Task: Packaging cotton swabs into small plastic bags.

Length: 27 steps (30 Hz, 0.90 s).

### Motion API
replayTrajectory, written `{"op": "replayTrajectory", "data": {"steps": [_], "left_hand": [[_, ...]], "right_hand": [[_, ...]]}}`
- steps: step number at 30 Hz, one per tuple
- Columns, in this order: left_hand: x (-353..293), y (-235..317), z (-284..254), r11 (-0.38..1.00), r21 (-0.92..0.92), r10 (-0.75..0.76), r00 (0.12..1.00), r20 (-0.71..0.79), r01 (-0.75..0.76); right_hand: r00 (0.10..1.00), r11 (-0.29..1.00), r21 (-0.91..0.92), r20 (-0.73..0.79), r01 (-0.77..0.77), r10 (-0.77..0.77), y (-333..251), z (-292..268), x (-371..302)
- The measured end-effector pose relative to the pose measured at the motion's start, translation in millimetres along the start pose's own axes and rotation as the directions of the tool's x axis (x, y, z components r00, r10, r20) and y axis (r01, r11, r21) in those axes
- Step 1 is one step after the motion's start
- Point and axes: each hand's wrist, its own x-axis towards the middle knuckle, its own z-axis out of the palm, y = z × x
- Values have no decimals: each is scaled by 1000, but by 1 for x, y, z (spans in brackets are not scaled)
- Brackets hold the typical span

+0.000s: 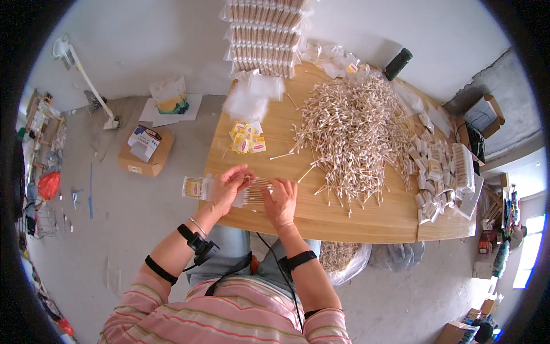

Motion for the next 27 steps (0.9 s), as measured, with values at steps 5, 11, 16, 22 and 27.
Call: {"op": "replayTrajectory", "data": {"steps": [5, 11, 16, 22, 27], "left_hand": [[-17, -8, 20, 992, -117, -29, 978, 207, 54], [-37, -5, 18, 988, -145, -8, 952, 305, 55], [-40, 5, -21, 379, 760, 343, 843, 416, -529], [-44, -10, -17, 98, 734, 299, 723, 622, -672], [-39, -17, -16, 64, 733, 363, 700, 615, -677]], "right_hand": [[980, 965, 177, 91, -192, 178, -21, -4, 4], [962, 970, 14, 138, -242, 238, 3, -86, -14], [860, 804, -416, 94, -424, 502, 53, -204, -69], [934, 793, -533, 14, -295, 356, 52, -208, -68], [865, 935, -154, 356, -318, 353, 21, -112, -15]]}}
